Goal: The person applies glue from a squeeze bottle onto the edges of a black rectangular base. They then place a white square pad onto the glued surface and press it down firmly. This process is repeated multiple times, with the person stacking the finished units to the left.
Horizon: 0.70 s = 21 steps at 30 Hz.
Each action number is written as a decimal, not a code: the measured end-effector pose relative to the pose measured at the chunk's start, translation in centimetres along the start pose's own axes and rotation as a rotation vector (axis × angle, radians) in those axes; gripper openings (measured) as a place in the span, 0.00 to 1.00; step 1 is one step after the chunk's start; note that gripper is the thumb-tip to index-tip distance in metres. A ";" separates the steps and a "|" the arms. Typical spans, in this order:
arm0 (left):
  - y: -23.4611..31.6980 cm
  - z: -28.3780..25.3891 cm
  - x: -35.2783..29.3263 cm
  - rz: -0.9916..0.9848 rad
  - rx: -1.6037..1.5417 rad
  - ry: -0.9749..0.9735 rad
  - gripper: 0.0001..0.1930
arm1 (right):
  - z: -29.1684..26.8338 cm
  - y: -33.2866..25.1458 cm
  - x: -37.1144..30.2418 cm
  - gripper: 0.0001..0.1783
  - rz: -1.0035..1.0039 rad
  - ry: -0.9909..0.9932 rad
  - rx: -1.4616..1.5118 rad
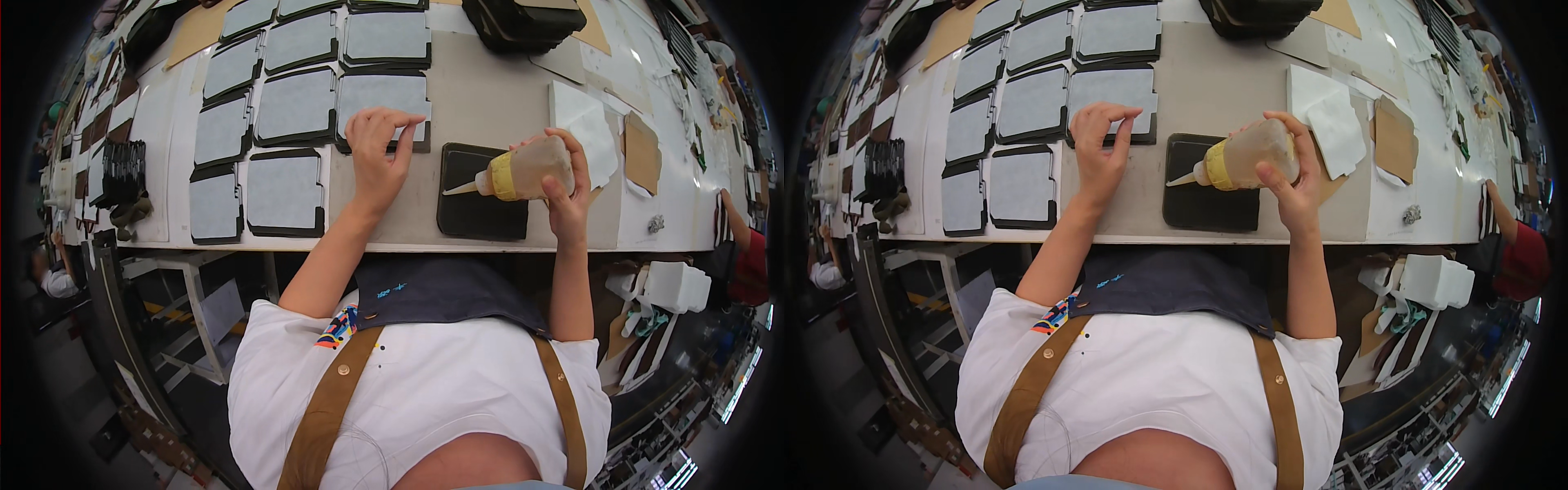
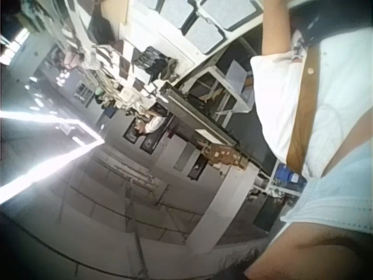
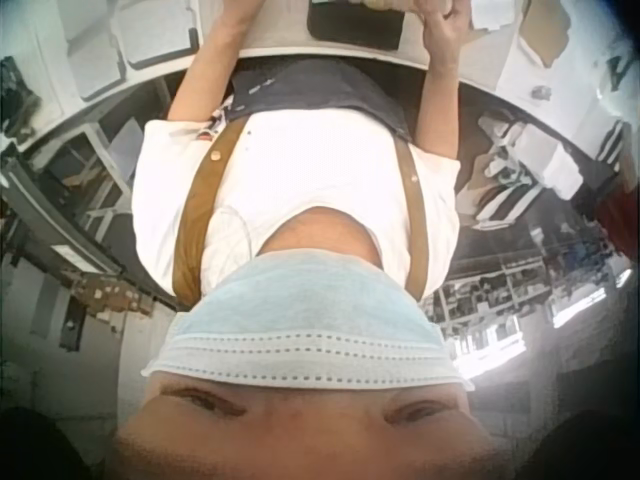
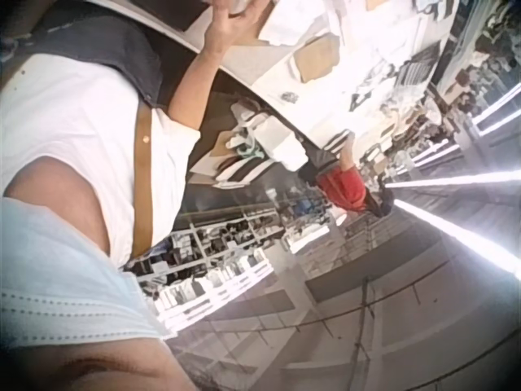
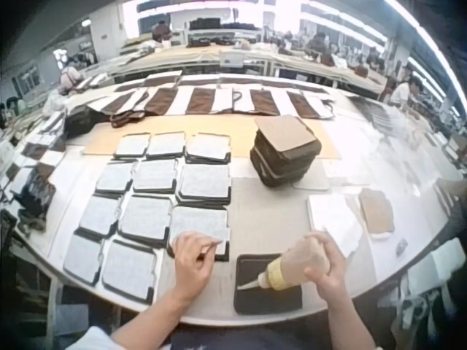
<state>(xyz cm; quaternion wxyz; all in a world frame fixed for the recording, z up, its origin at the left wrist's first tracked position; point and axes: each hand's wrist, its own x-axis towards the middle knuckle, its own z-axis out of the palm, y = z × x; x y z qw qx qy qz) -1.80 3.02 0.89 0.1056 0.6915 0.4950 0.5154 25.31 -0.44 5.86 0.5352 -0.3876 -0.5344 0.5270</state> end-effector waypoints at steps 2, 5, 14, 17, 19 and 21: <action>0.0 -0.1 0.0 0.001 0.012 -0.013 0.07 | 0.1 -0.2 -0.4 0.39 0.003 -0.019 -0.016; -0.1 -0.1 -0.1 0.006 0.026 -0.015 0.07 | 0.3 -0.2 -1.2 0.44 0.035 -0.021 -0.035; -0.1 0.2 -0.1 0.001 0.005 0.003 0.07 | -2.1 0.2 -2.8 0.47 0.155 0.343 0.659; 0.1 0.2 0.1 0.002 0.010 -0.008 0.07 | -5.9 0.5 -2.5 0.48 0.108 0.418 0.682; 0.1 0.2 0.0 0.001 0.017 -0.006 0.07 | -7.2 0.6 -2.2 0.46 0.071 0.516 0.498; 0.1 0.2 0.0 -0.005 0.020 -0.013 0.07 | -8.0 0.1 -2.2 0.47 0.022 0.508 0.272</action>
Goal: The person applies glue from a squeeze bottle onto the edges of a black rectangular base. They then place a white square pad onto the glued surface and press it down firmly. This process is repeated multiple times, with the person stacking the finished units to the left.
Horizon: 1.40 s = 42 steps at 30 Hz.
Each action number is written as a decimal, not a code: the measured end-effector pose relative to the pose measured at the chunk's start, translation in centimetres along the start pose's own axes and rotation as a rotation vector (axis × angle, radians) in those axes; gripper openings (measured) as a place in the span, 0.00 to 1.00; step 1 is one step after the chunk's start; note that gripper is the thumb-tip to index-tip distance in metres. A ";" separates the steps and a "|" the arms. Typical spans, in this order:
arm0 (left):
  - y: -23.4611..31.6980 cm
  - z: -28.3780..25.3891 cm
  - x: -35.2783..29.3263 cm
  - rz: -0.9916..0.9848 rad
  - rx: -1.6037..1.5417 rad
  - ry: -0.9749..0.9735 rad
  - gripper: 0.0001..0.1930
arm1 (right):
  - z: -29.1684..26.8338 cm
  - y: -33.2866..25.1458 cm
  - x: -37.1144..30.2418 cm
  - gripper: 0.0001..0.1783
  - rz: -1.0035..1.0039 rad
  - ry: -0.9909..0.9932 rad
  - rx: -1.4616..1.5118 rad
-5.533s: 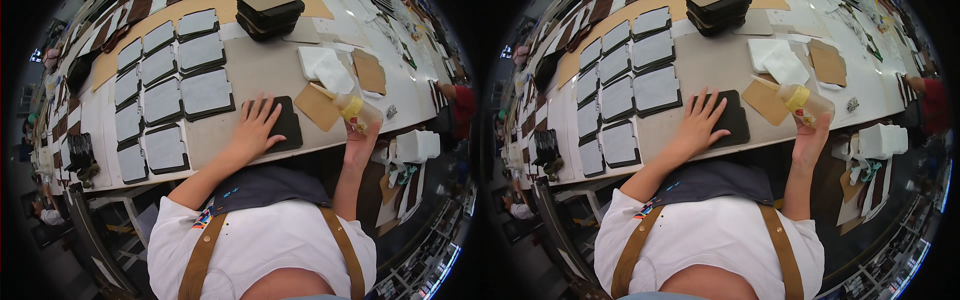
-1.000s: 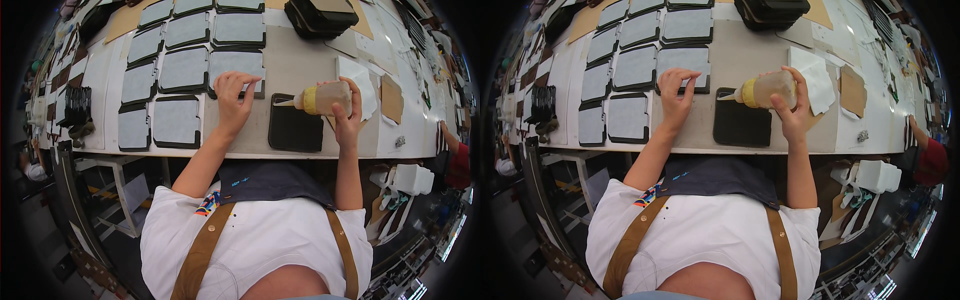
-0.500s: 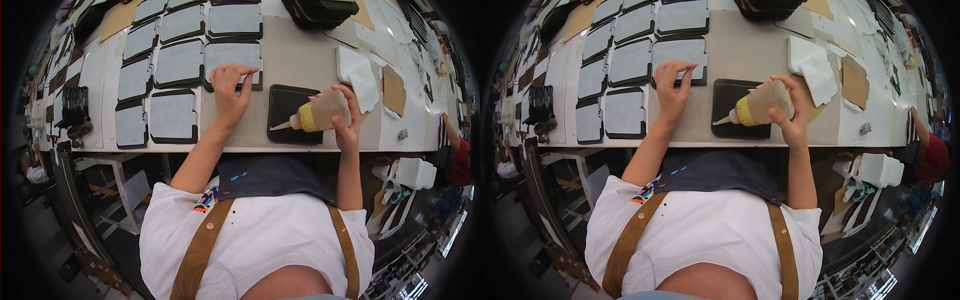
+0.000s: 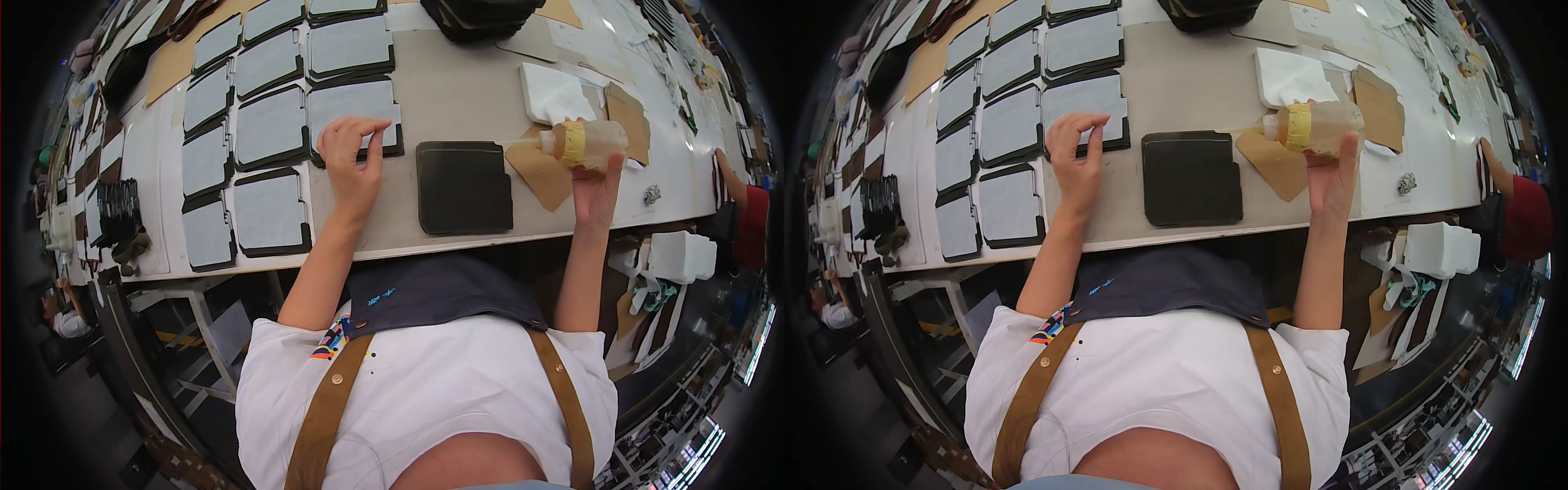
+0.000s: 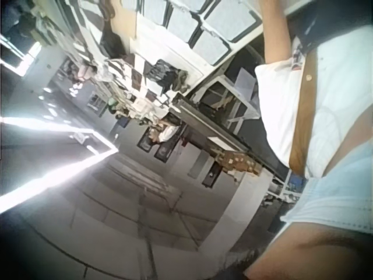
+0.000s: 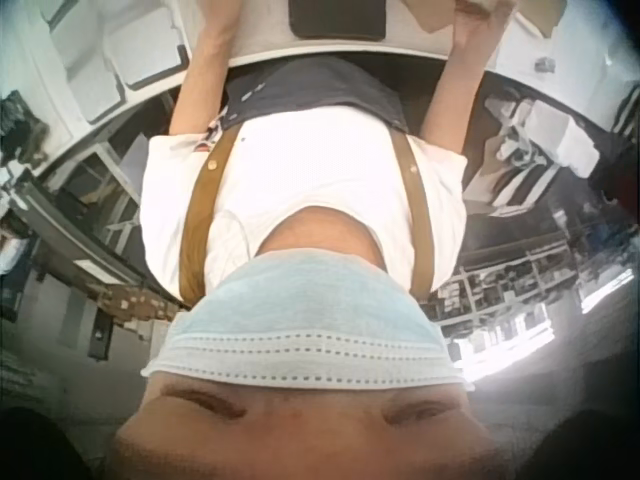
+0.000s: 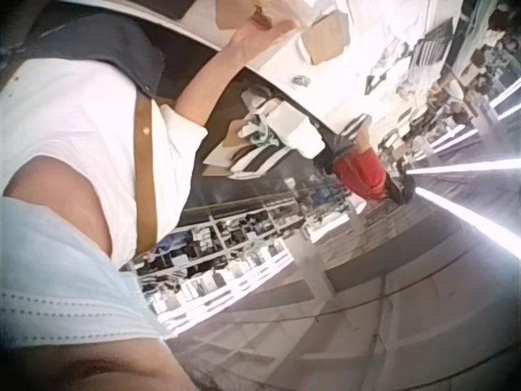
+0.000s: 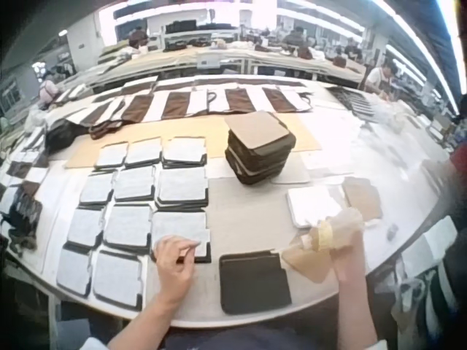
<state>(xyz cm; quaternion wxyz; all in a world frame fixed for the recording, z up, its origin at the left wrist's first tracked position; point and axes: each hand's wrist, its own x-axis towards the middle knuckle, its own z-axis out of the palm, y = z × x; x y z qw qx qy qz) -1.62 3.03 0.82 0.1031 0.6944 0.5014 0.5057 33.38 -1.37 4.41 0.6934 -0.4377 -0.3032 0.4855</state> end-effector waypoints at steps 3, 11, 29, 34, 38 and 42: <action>0.0 0.1 0.0 -0.001 0.005 -0.006 0.07 | 0.3 -1.1 0.5 0.48 -0.133 -0.049 -0.247; 0.0 0.2 0.0 0.018 0.024 0.005 0.07 | 0.2 -1.0 1.5 0.46 -0.204 -0.099 -0.393; 0.2 0.0 0.0 0.019 0.048 -0.028 0.07 | -0.1 -1.4 0.5 0.47 -0.236 -0.213 -0.460; 0.3 0.0 0.1 0.019 0.049 -0.039 0.07 | 0.1 -1.6 0.0 0.49 -0.267 -0.231 -0.491; 0.1 0.1 0.0 0.016 0.045 -0.042 0.07 | 0.1 -1.9 -0.3 0.49 -0.292 -0.240 -0.518; 0.1 0.2 0.0 0.014 0.041 -0.043 0.07 | 0.0 -2.3 -0.5 0.48 -0.302 -0.248 -0.520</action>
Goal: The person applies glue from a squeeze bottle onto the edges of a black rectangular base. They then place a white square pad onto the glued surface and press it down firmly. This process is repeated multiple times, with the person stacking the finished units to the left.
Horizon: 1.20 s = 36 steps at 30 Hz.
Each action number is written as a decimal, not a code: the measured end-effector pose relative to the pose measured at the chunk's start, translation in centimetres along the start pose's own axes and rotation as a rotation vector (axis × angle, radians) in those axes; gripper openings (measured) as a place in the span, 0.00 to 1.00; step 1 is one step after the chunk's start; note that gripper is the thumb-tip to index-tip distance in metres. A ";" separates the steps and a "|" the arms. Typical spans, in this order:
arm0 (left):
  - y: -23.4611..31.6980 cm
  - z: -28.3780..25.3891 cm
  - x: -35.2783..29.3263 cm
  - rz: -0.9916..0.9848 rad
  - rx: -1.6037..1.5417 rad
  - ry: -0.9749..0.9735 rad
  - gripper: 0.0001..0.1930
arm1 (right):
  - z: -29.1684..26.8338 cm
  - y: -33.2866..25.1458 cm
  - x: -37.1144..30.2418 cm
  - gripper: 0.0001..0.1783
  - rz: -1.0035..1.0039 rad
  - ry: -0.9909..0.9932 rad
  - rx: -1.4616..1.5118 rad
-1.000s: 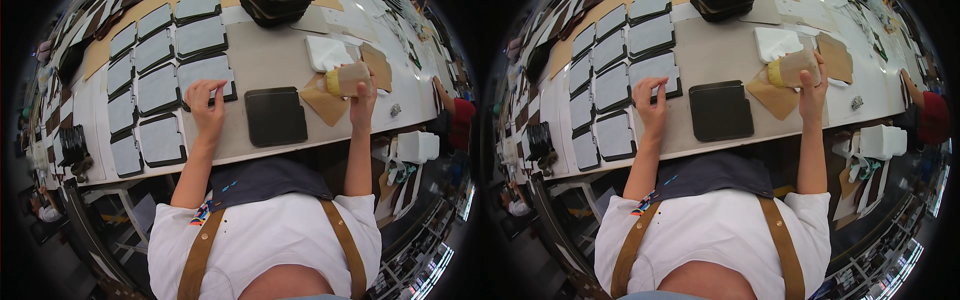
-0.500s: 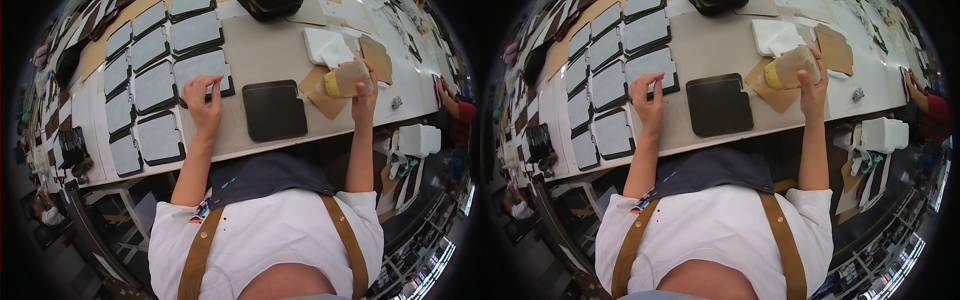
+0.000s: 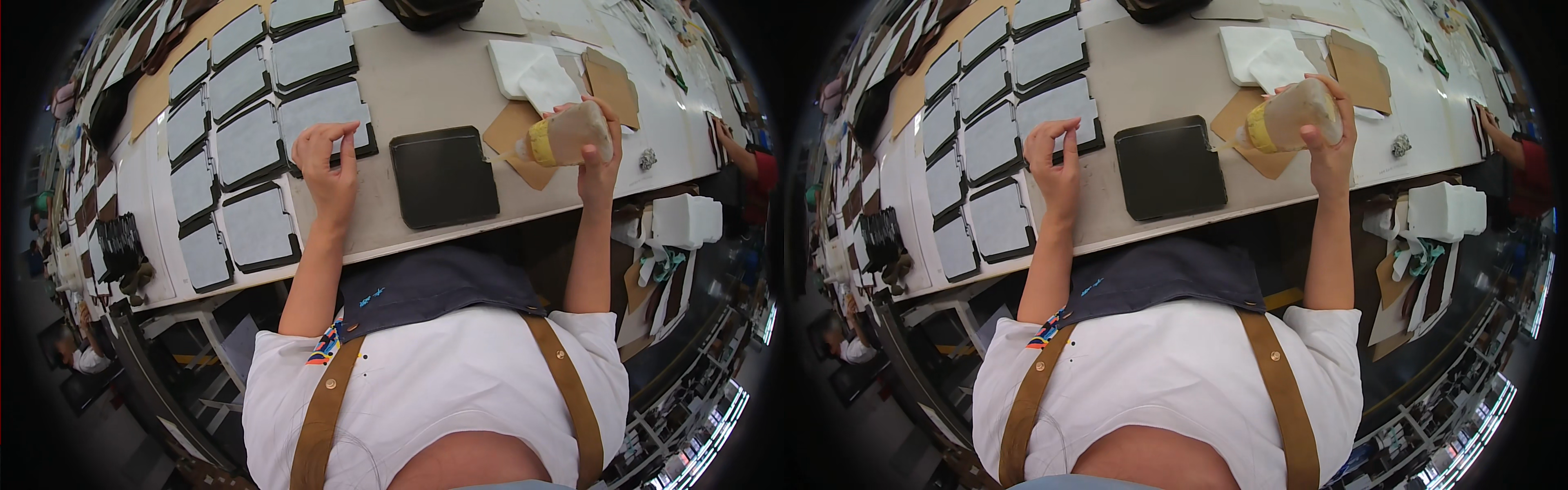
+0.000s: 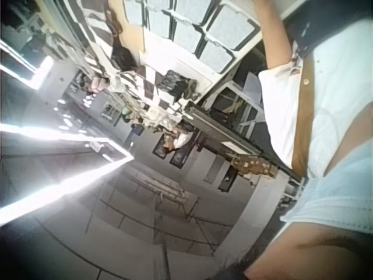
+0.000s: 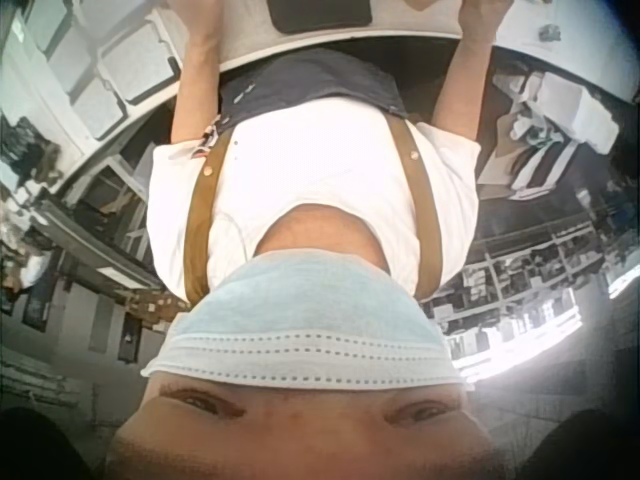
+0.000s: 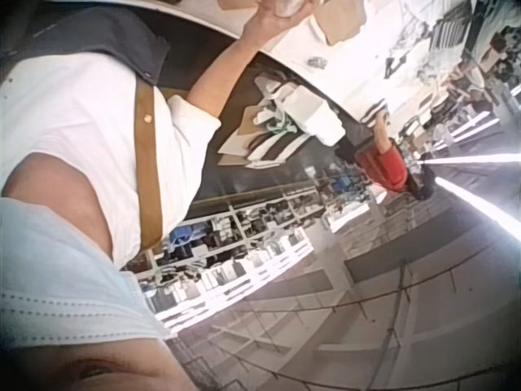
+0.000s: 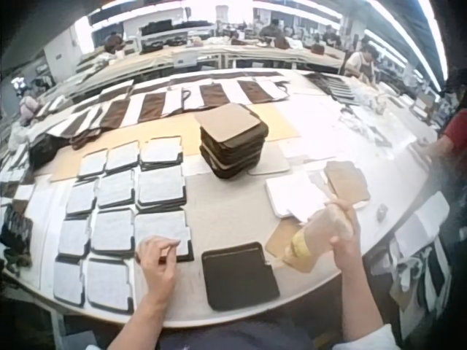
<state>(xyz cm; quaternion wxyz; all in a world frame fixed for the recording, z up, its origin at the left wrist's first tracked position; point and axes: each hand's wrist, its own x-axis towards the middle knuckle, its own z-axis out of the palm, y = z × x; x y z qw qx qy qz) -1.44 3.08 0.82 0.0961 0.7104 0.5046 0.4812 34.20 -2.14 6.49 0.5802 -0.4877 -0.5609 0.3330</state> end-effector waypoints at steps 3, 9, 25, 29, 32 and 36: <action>-0.1 0.1 -0.1 -0.020 -0.022 0.002 0.08 | 0.0 -0.4 -0.1 0.49 0.012 0.000 0.014; 0.0 0.1 -0.1 -0.006 -0.008 0.001 0.07 | -0.7 -0.3 -0.7 0.49 0.047 -0.015 0.014; -0.3 0.2 -0.1 -0.026 -0.037 -0.003 0.07 | 0.6 -0.9 -1.5 0.47 0.056 -0.015 0.144; -0.3 0.2 -0.2 -0.023 -0.035 0.005 0.07 | 0.3 -0.8 -1.8 0.52 0.075 -0.022 0.058; -0.3 0.2 -0.2 -0.014 -0.039 0.008 0.07 | 0.1 -0.9 -2.5 0.52 0.090 -0.016 0.062; -0.2 0.1 -0.1 0.005 -0.019 0.011 0.06 | -0.1 -1.1 -3.9 0.52 0.127 0.019 0.100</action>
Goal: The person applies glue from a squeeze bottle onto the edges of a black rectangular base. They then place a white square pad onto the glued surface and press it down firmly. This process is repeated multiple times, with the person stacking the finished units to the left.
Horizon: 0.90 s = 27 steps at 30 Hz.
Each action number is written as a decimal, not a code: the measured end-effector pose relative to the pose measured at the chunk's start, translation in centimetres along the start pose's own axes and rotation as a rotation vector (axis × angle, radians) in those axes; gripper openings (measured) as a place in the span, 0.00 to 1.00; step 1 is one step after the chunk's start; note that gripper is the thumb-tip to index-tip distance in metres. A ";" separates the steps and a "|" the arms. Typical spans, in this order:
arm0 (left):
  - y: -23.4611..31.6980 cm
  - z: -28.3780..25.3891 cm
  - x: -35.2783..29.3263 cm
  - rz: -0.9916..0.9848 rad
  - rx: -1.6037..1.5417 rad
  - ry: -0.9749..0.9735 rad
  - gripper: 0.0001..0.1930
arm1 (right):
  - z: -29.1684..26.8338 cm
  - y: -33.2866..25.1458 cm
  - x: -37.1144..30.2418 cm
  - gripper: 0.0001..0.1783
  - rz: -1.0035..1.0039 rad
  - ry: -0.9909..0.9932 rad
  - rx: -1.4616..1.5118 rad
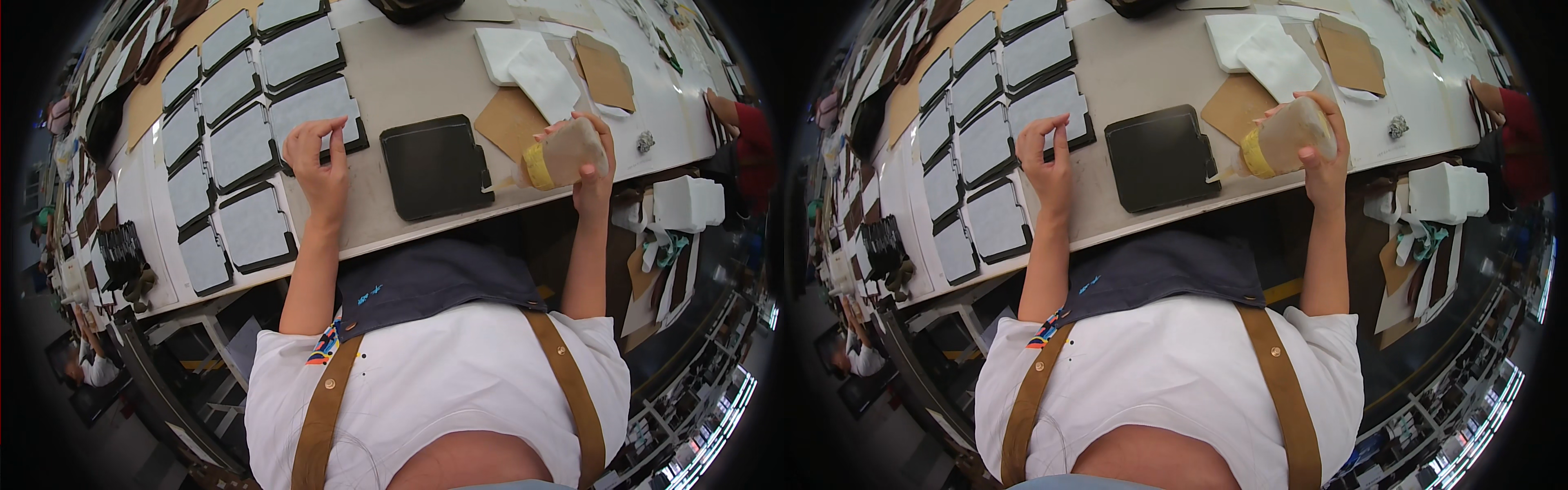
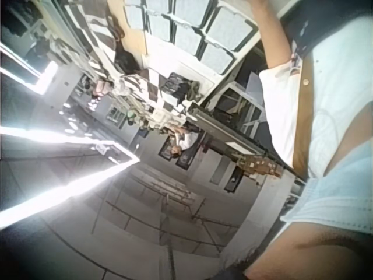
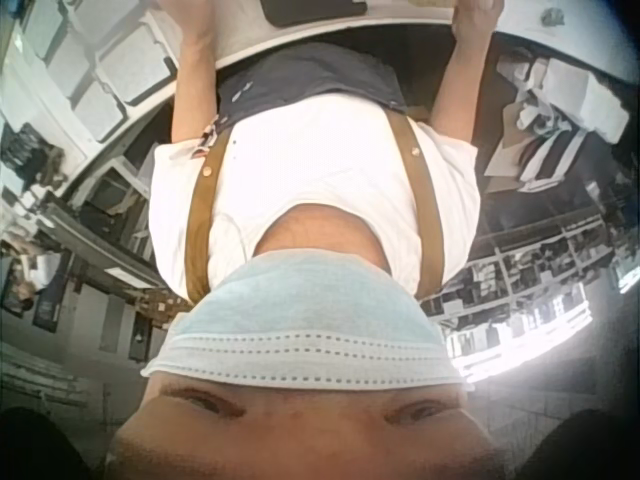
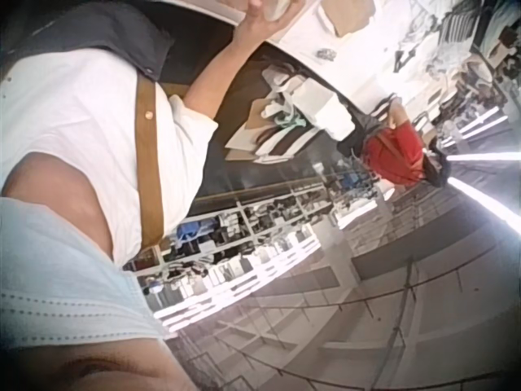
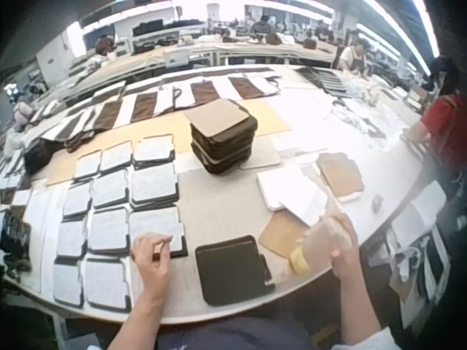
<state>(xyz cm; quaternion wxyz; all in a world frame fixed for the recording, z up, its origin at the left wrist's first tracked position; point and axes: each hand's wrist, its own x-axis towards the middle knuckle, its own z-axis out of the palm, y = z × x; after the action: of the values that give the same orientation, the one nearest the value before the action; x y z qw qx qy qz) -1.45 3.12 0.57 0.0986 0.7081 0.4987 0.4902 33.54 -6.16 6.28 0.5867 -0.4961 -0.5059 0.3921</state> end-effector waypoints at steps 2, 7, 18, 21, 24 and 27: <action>0.2 -0.1 0.2 0.033 0.034 0.002 0.06 | -0.1 0.1 -0.9 0.52 0.015 0.036 0.024; 0.1 -0.1 0.1 0.030 0.034 -0.003 0.06 | -0.6 0.2 -4.3 0.59 0.130 0.294 0.171; -0.1 -0.1 -0.1 0.001 0.031 0.015 0.06 | 2.7 -0.2 -12.2 0.43 -0.061 0.503 -0.081; -0.2 -0.1 -0.2 -0.007 0.023 0.019 0.06 | 3.8 -0.1 -12.6 0.44 -0.148 0.487 -0.134; -0.2 -0.1 -0.2 0.006 0.016 0.016 0.07 | 4.3 0.4 -12.9 0.43 -0.219 0.481 -0.138; -0.3 -0.1 -0.1 0.020 0.023 0.015 0.07 | 4.7 0.5 -12.8 0.43 -0.273 0.438 -0.139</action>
<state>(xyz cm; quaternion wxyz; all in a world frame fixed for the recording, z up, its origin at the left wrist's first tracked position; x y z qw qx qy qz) -1.72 3.13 0.40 0.0817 0.7105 0.4978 0.4906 26.64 -17.47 3.12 0.6942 -0.5354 -0.4548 0.1568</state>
